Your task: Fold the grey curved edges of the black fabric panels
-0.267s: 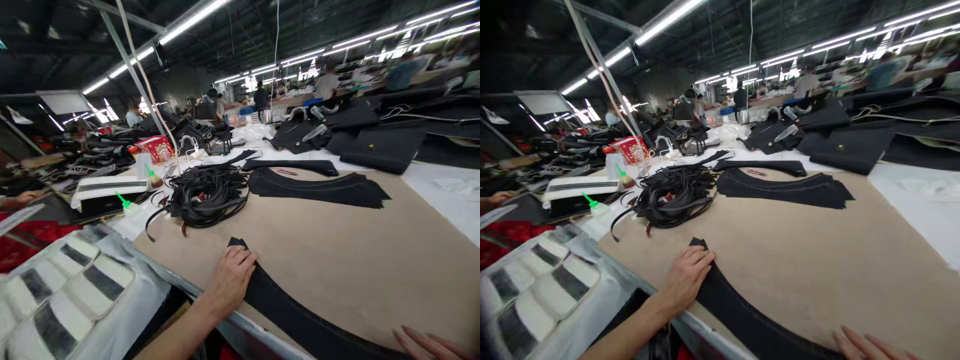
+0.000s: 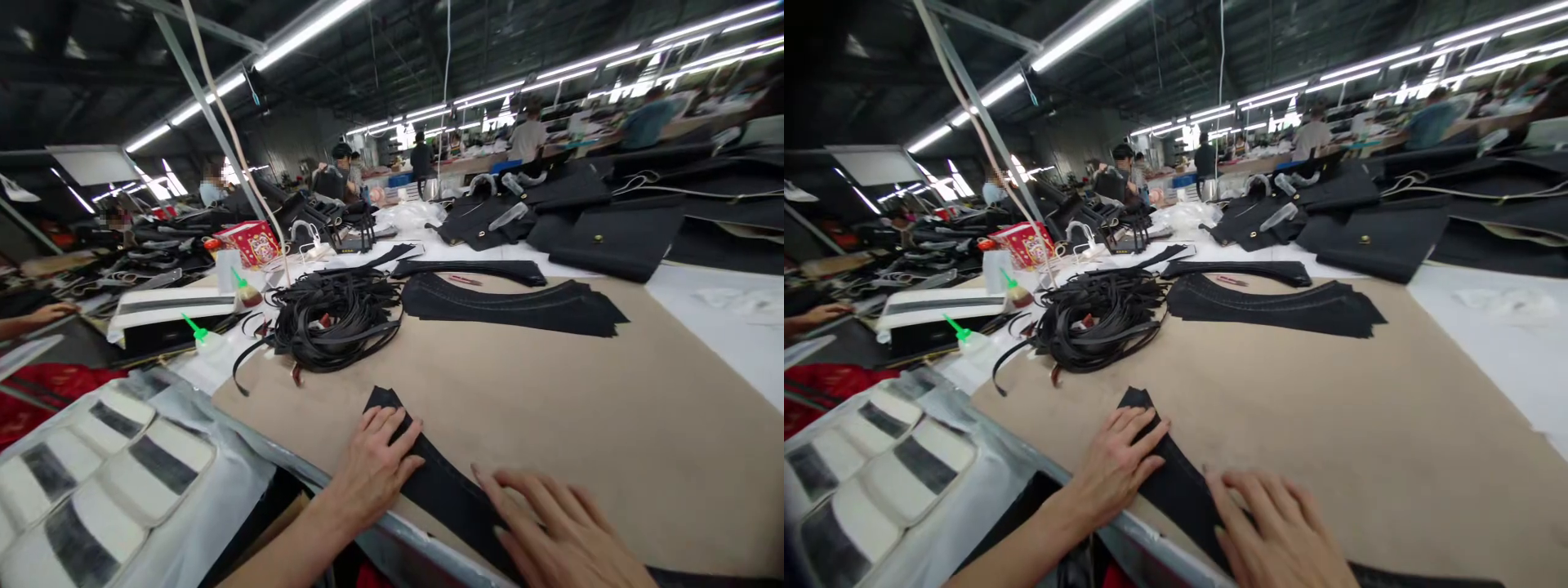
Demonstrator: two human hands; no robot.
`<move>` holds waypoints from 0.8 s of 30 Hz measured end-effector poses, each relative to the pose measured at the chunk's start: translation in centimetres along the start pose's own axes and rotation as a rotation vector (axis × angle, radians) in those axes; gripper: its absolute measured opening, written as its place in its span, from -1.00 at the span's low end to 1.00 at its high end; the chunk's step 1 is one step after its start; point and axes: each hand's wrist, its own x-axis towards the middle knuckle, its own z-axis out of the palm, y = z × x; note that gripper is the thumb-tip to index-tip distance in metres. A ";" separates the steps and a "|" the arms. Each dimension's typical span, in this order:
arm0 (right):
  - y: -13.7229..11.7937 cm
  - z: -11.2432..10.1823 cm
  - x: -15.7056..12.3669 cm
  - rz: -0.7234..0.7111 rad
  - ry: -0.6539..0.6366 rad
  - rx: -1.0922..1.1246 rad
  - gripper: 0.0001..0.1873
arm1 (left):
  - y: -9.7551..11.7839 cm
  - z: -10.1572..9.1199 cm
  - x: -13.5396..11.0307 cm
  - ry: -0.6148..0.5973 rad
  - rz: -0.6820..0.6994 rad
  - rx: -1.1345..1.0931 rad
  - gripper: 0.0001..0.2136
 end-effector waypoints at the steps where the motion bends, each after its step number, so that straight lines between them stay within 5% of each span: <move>1: -1.0 0.4 1.9 0.042 0.011 0.019 -0.66 | 0.1 0.0 -0.1 -0.009 0.002 0.014 -0.57; 4: -3.3 2.5 4.9 0.143 0.007 0.067 -0.68 | 0.4 0.1 -0.4 -0.037 0.015 0.049 -0.54; 9: -4.6 5.4 4.2 0.165 -0.075 0.069 -0.64 | 0.8 0.0 -0.7 -0.065 0.022 0.015 -0.46; 18: -4.4 4.9 4.0 0.195 -0.104 0.105 -0.60 | -1.5 0.1 0.9 0.179 -0.244 -0.341 -0.70; 21: -4.5 5.0 4.1 0.213 -0.096 0.085 -0.57 | -2.4 1.0 0.8 0.149 -0.203 -0.314 -0.73; 24: -3.9 5.1 3.6 0.219 -0.071 0.096 -0.39 | -3.5 1.3 0.9 0.160 -0.301 -0.360 -0.72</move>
